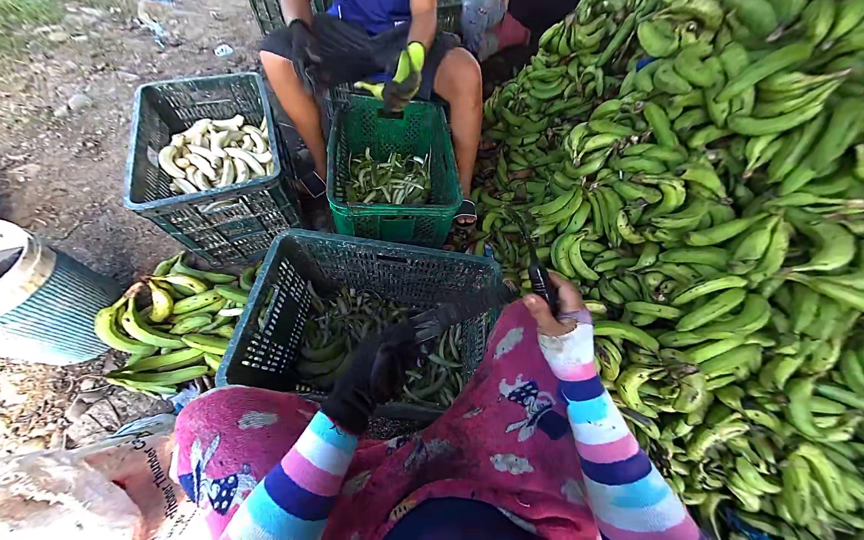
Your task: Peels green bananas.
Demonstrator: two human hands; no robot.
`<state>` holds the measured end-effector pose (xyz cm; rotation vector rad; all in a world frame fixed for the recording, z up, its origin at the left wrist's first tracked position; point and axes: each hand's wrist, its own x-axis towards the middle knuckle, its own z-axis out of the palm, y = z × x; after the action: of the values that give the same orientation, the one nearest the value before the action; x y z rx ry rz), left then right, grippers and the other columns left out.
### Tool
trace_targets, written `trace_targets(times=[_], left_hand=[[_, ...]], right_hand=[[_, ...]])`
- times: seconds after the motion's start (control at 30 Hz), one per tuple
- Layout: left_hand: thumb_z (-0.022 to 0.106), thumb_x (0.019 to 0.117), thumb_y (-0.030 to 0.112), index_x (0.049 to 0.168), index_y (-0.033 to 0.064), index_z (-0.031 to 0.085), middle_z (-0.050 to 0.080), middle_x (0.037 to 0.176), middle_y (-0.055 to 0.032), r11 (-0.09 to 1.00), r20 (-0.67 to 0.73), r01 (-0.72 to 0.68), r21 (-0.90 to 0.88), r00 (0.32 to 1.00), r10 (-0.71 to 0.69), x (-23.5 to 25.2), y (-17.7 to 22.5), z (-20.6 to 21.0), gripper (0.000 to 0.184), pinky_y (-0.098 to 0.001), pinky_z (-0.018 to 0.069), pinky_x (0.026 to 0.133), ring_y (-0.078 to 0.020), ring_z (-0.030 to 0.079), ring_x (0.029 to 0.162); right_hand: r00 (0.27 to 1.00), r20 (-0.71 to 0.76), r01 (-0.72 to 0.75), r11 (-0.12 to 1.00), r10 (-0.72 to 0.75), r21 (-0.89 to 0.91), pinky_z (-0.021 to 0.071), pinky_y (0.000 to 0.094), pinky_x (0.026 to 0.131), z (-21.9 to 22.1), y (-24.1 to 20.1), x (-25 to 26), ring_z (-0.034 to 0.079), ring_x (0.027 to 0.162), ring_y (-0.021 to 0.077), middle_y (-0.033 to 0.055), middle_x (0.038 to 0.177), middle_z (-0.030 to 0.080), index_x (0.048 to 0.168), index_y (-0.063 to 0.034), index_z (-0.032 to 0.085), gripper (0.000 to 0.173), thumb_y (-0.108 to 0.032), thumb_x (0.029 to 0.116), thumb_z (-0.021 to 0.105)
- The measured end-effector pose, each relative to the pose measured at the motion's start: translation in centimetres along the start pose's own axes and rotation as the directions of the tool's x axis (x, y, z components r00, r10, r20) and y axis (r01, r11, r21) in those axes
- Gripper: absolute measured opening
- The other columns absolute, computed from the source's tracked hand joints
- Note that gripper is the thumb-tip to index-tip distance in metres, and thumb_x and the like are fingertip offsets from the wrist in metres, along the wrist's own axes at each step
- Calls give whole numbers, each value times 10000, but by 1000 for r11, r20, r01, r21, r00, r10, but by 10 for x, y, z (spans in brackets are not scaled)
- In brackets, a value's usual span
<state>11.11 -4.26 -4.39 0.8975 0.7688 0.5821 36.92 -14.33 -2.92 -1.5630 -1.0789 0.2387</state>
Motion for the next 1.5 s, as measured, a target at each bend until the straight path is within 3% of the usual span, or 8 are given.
trace_targets(times=[0.1,0.23,0.33,0.47,0.6,0.83,0.93,1.5], left_hand=[[381,1083,193,1429,26,452,711,1099,-64,999,114,27,-36,993,-23,-4,-21,28,391,-254,571,671,-102,680,806],[391,1084,206,1454,7,437,703,1166,-94,996,230,83,-26,970,-75,-21,-37,53,423,-301,615,740,-150,717,882],[417,1077,228,1434,13,476,712,1008,-43,989,234,77,126,967,-105,-29,-40,57,421,-284,605,712,-112,696,803],[441,1068,219,1308,14,575,646,818,44,959,200,44,279,974,-103,-36,-32,58,344,-208,536,600,-34,605,648],[422,1074,217,1269,3,584,653,801,30,970,215,45,238,972,-97,-43,-32,60,332,-225,552,607,-51,623,646],[409,1074,191,1173,20,593,642,766,39,986,205,53,160,975,-86,-50,-33,65,270,-229,565,628,-52,632,647],[420,1078,187,1250,-10,584,677,811,18,985,197,44,165,977,-76,-51,-34,66,308,-236,585,635,-60,660,668],[429,1063,164,1176,26,616,646,806,59,985,206,43,167,975,-78,-53,-32,63,259,-207,570,680,-20,642,702]], right_hand=[[983,-31,-182,983,182,8,486,168,609,-35,-18,-37,542,659,-51,-98,817,604,1247,-19,621,380,-303,1001,562],[859,318,-444,893,401,75,532,222,553,-69,-42,-117,596,613,18,-57,809,645,1317,38,477,454,-258,988,579],[800,375,-510,860,468,16,501,193,549,-71,-54,-165,554,592,-22,-59,803,638,1359,34,479,479,-228,975,594],[834,291,-440,883,469,-160,541,198,717,-62,-54,-189,614,758,-21,39,1030,704,1367,31,579,456,-261,1017,568],[881,241,-304,878,406,-369,581,407,867,-54,-56,-189,735,965,207,189,1152,733,1342,40,628,446,-246,1003,579],[896,198,-290,862,398,-417,594,450,825,-55,-58,-195,744,919,234,184,1107,745,1338,36,633,449,-256,1000,583],[901,248,-241,887,355,-394,607,392,783,-50,-64,-203,746,862,184,143,1050,762,1305,10,664,423,-265,991,596],[922,172,-249,870,348,-425,583,305,781,-60,-58,-202,721,832,133,188,1030,748,1284,95,642,445,-226,979,601]])
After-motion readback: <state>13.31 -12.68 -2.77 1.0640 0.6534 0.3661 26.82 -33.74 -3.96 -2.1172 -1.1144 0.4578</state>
